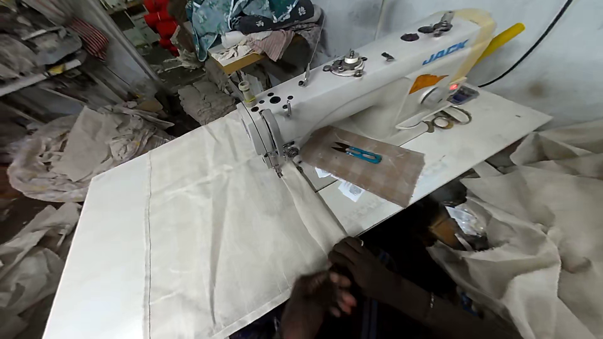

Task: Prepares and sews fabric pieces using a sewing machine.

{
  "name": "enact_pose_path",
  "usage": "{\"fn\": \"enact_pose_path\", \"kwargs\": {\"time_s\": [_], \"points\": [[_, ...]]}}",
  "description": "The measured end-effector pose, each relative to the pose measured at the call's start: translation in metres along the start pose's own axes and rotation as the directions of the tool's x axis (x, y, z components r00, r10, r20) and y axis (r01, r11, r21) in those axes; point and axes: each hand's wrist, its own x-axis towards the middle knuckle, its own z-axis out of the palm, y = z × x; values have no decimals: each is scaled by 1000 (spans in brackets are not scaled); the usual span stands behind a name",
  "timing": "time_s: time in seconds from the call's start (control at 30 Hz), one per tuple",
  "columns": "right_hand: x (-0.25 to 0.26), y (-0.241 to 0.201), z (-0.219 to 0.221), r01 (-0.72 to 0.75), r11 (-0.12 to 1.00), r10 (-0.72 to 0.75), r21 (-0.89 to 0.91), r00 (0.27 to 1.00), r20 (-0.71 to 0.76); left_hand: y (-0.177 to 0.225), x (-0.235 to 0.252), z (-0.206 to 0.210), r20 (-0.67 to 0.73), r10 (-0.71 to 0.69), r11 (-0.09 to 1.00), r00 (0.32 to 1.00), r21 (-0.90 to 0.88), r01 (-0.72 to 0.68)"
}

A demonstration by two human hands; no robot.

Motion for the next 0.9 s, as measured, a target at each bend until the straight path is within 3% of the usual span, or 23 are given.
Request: {"fn": "enact_pose_path", "kwargs": {"time_s": [0.03,0.07,0.13,0.17,0.23,0.27,0.3,0.37,0.43,0.5,0.57,0.63,0.73,0.83,0.9], "points": [[2,-1,1,-18,1000,18,12,1000,8,3,13,-7,-151,143,981,978,153,-120],[2,-5,1,-46,999,45,25,999,19,4,32,-18,-279,292,913,915,366,-180],[4,-7,3,-80,996,80,38,997,13,2,80,-40,-355,511,665,783,741,-97],[5,-7,4,-86,996,85,36,996,10,4,96,-45,-353,502,547,790,836,25],[4,-9,5,-99,995,99,31,995,8,16,97,-34,-315,306,413,898,894,172],[3,-10,3,-107,994,107,29,994,14,13,85,-22,-250,273,364,929,921,141],[3,-9,2,-109,994,109,29,994,13,3,68,-10,-150,337,310,929,950,41],[2,-9,1,-110,994,110,12,994,7,-21,32,2,37,530,235,847,954,-189],[2,-8,2,-100,995,100,-8,995,11,-23,11,-6,101,600,290,793,897,-334],[3,-12,2,-114,993,114,-15,993,41,-17,14,-16,18,658,406,753,833,-375],[7,-16,1,-127,992,128,-20,990,62,-13,44,-24,-28,705,371,709,866,-335],[14,-16,2,-143,989,144,-23,987,71,-16,79,-24,-73,646,313,760,933,-177],[27,-9,6,-162,987,162,-6,983,89,-12,102,-23,-183,461,323,868,946,28],[42,0,11,-215,975,208,54,972,110,-10,98,-27,-179,466,372,866,928,-9],[54,7,15,-255,962,244,95,963,115,-19,94,-33,-169,609,437,775,887,-150]]}}
